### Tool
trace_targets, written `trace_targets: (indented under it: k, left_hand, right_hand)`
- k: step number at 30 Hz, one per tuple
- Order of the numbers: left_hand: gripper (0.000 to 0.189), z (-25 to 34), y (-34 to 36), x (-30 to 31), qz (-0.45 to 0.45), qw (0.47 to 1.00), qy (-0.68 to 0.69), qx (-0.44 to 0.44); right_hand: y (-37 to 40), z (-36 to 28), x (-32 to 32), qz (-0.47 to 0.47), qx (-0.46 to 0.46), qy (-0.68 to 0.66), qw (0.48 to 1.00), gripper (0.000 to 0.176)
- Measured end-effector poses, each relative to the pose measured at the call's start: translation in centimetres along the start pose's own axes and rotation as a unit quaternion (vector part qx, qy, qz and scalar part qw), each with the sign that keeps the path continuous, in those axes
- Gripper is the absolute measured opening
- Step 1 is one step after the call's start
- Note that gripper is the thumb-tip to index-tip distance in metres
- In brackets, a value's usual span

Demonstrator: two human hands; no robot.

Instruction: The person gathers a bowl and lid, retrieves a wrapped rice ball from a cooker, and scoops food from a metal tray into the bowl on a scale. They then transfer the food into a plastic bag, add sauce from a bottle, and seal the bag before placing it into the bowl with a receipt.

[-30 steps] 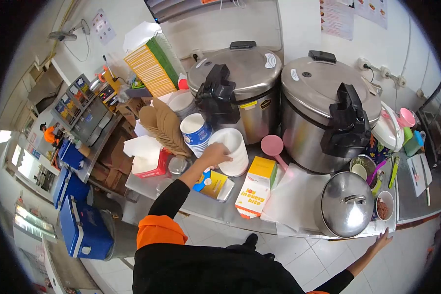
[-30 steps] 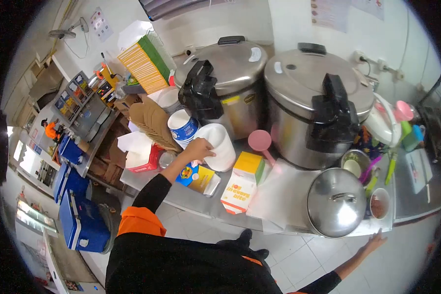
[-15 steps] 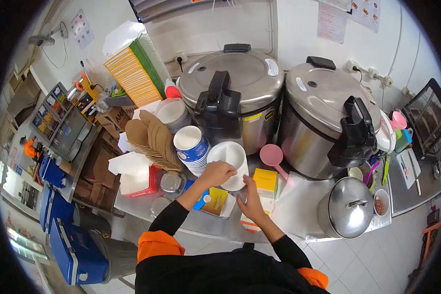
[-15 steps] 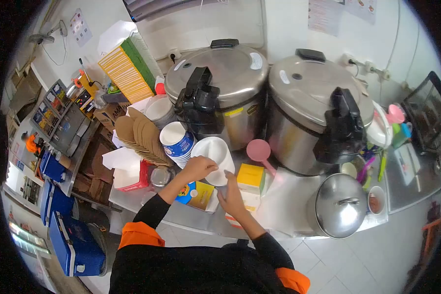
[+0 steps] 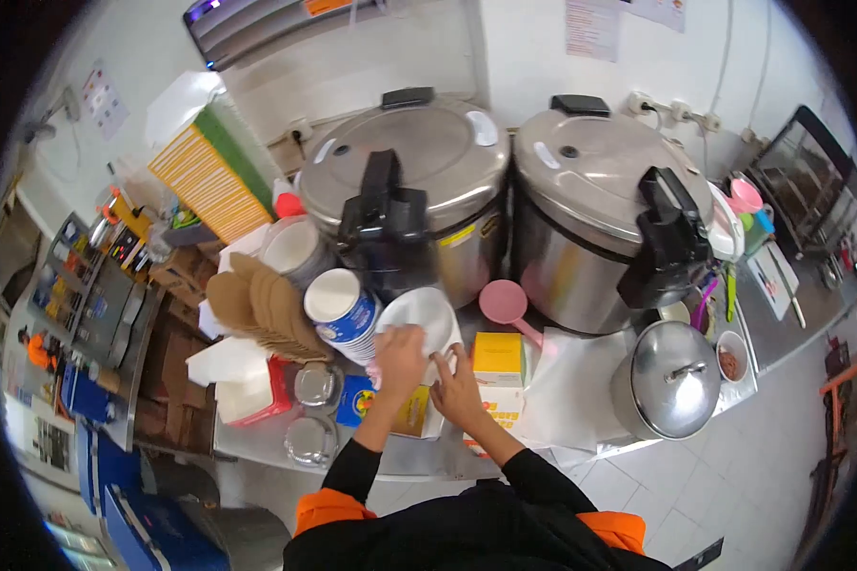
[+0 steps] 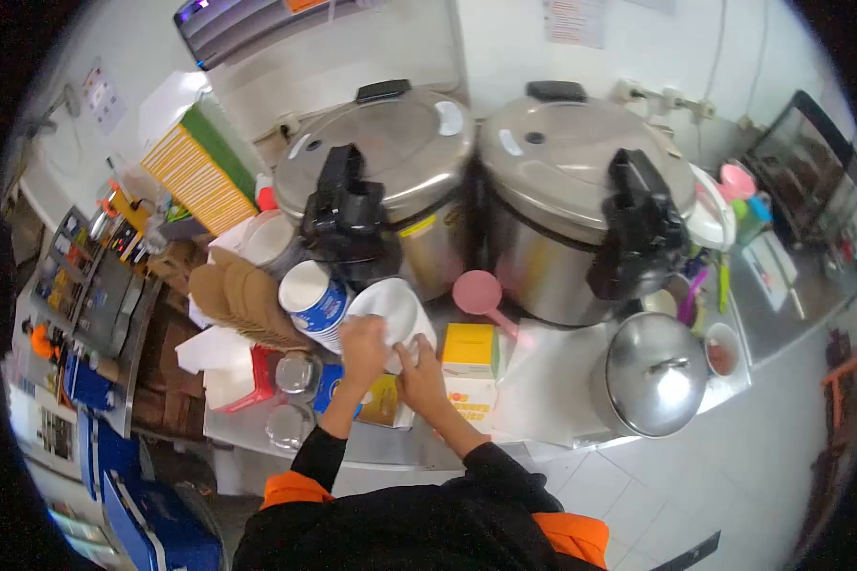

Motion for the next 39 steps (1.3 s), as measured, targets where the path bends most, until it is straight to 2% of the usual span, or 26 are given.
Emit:
trace_targets:
  k: [2, 5, 6, 7, 8, 10, 11, 12, 13, 15, 16, 17, 18, 19, 20, 23, 26, 27, 28, 30, 32, 34, 35, 36, 37, 39]
  left_hand:
    - [0.009, 0.5, -1.7, 4.1, 0.054, 0.996, -0.072, 0.026]
    - [0.007, 4.5, -2.0, 6.3, 0.051, 0.998, -0.014, -0.046]
    - [0.006, 6.5, -1.4, 7.0, 0.063, 0.996, -0.016, -0.064]
    - [0.004, 9.4, -0.4, 7.9, 0.088, 0.99, 0.016, -0.111]
    - [0.004, 12.1, 1.0, 8.3, 0.112, 0.981, 0.048, -0.152]
    - [0.003, 16.6, 4.0, 5.7, 0.044, 0.965, 0.118, -0.228]
    - [0.007, 19.1, 5.1, 4.4, 0.016, 0.959, 0.143, -0.244]
    - [0.012, 21.8, 6.0, 3.3, -0.011, 0.953, 0.163, -0.256]
    - [0.014, 24.5, 6.5, 2.5, -0.044, 0.943, 0.19, -0.27]
    - [0.015, 30.1, 6.9, 0.9, -0.092, 0.919, 0.223, -0.313]
    - [0.014, 33.0, 7.1, 0.0, -0.107, 0.904, 0.232, -0.343]
    - [0.014, 35.6, 6.8, -0.9, -0.105, 0.904, 0.236, -0.34]
    - [0.014, 38.9, 7.0, -1.5, -0.113, 0.875, 0.299, -0.363]
    - [0.014, 42.1, 7.4, -2.0, -0.122, 0.843, 0.359, -0.381]
    - [0.014, 45.2, 8.2, -3.0, -0.122, 0.821, 0.388, -0.4]
    - [0.012, 53.4, 9.2, -8.3, -0.144, 0.823, 0.395, -0.383]
    - [0.011, 58.9, 7.5, -14.7, -0.138, 0.855, 0.375, -0.331]
    - [0.011, 59.7, 6.4, -17.7, -0.158, 0.88, 0.354, -0.274]
    - [0.011, 60.1, 5.6, -20.7, -0.179, 0.901, 0.332, -0.215]
    - [0.01, 59.8, 3.6, -24.6, -0.144, 0.933, 0.298, -0.145]
    - [0.009, 59.4, 1.6, -26.0, -0.108, 0.949, 0.271, -0.123]
    - [0.009, 59.1, 0.7, -27.7, -0.092, 0.962, 0.233, -0.106]
    - [0.009, 59.5, 0.9, -29.8, -0.18, 0.959, 0.195, -0.096]
    - [0.01, 59.4, 1.6, -31.8, -0.267, 0.947, 0.157, -0.083]
    - [0.013, 59.0, 1.9, -32.8, -0.258, 0.95, 0.158, -0.077]
    - [0.014, 59.1, 1.1, -33.7, -0.275, 0.949, 0.139, -0.065]
  right_hand:
    - [0.4, 0.5, -0.9, -0.023, -0.025, -0.037, 0.999, 0.06]
    - [0.3, -0.1, 1.8, -0.027, -0.043, -0.125, 0.991, 0.059]
    - [0.6, 0.5, 2.7, 0.006, -0.049, -0.299, 0.953, 0.058]
    - [1.5, 2.7, 4.1, 0.026, -0.178, -0.541, 0.821, 0.06]
    - [2.9, 2.8, 5.2, 0.05, -0.27, -0.742, 0.611, 0.063]
    - [6.2, 5.8, 12.1, 0.152, -0.269, -0.63, 0.712, 0.062]
    - [6.6, 5.8, 18.1, 0.171, -0.224, -0.494, 0.823, 0.061]
    - [8.5, 6.8, 20.2, 0.166, -0.261, -0.491, 0.815, 0.062]
    - [10.6, 7.4, 23.9, 0.215, -0.259, -0.445, 0.83, 0.056]
    - [15.9, 10.5, 29.7, 0.291, -0.247, -0.398, 0.834, 0.059]
    - [18.5, 11.9, 31.5, 0.311, -0.258, -0.427, 0.809, 0.064]
    - [19.9, 11.7, 35.0, 0.325, -0.27, -0.429, 0.799, 0.055]
    - [22.3, 12.3, 38.3, 0.333, -0.35, -0.263, 0.835, 0.045]
    - [25.6, 14.2, 40.5, 0.354, -0.38, -0.204, 0.829, 0.041]
    - [28.9, 16.5, 42.2, 0.379, -0.408, -0.217, 0.802, 0.037]
    - [33.1, 23.7, 47.7, 0.338, -0.424, -0.174, 0.822, 0.034]
    - [33.4, 33.9, 50.7, 0.248, -0.399, -0.062, 0.881, 0.034]
    - [32.5, 37.0, 51.6, 0.215, -0.401, -0.052, 0.889, 0.035]
    - [30.3, 38.6, 52.1, 0.201, -0.414, -0.062, 0.886, 0.035]
    - [27.3, 44.6, 50.7, 0.158, -0.359, 0.014, 0.92, 0.038]
    - [24.2, 47.5, 49.0, 0.107, -0.282, 0.101, 0.948, 0.039]
    - [23.4, 49.8, 47.2, 0.103, -0.273, 0.114, 0.95, 0.043]
    - [23.3, 50.1, 46.7, 0.1, -0.264, 0.105, 0.953, 0.043]
    - [23.6, 50.4, 46.5, 0.054, -0.343, 0.088, 0.934, 0.046]
    - [24.2, 50.9, 46.1, 0.003, -0.419, 0.071, 0.905, 0.05]
    - [23.2, 50.8, 46.3, -0.014, -0.391, 0.078, 0.917, 0.048]
Point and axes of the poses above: each hand's wrist, its own y-axis away from the middle knuckle, its own x-axis out of the back of the hand, z = x × y, the point moved 10 cm from there along -y, towards the middle knuckle, and after that the axes turned 4 degrees about y, right-handed, at the moved point
